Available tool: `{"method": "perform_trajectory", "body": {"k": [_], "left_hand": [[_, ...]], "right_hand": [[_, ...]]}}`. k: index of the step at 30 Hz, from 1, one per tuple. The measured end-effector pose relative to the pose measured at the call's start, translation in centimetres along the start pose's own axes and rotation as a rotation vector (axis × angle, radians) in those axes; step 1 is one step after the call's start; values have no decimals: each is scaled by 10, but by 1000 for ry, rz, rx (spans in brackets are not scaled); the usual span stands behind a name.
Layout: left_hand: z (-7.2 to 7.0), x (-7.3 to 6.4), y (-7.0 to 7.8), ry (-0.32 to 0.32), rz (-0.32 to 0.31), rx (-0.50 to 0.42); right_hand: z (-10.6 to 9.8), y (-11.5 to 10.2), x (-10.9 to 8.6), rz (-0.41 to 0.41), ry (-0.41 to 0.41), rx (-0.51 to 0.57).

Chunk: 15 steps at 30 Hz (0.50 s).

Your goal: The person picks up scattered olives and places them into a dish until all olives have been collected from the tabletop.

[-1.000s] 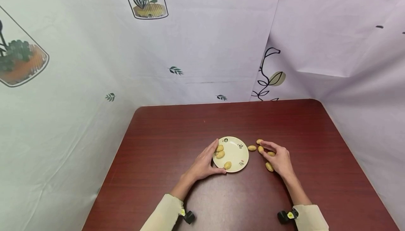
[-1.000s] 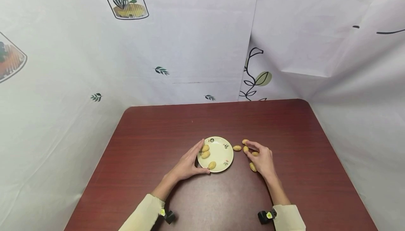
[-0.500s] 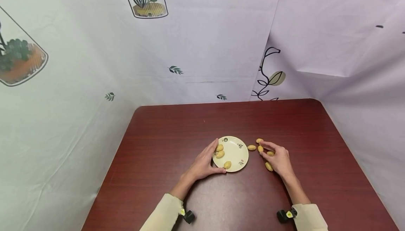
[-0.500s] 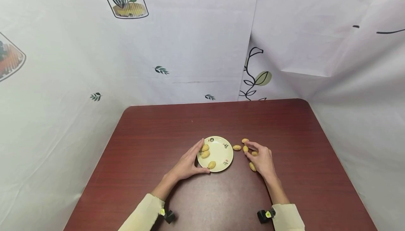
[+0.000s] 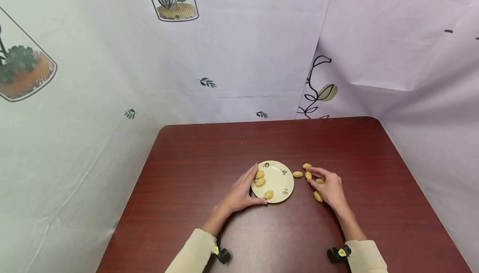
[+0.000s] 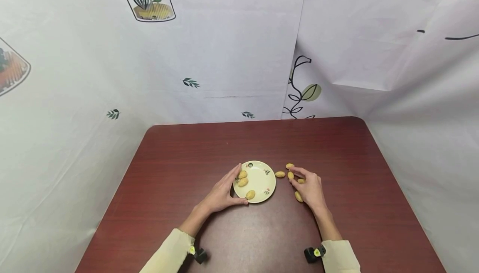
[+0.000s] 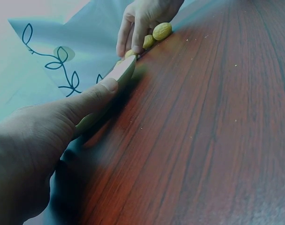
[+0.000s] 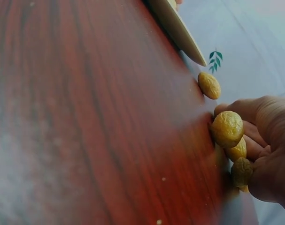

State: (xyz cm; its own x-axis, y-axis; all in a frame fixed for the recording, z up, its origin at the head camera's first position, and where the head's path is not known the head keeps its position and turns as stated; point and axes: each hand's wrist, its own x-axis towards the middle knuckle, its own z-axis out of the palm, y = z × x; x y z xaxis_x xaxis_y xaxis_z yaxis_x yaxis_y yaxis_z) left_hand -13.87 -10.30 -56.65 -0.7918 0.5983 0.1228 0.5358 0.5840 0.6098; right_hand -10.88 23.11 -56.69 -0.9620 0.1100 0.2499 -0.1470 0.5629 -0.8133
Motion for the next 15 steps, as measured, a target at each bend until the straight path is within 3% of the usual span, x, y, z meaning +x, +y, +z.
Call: {"method": "perform_trajectory", "body": {"k": [15], "left_hand": [[0,0,0,7,4,8]], "right_hand": [[-5,-1,1,32,-35,115]]}}
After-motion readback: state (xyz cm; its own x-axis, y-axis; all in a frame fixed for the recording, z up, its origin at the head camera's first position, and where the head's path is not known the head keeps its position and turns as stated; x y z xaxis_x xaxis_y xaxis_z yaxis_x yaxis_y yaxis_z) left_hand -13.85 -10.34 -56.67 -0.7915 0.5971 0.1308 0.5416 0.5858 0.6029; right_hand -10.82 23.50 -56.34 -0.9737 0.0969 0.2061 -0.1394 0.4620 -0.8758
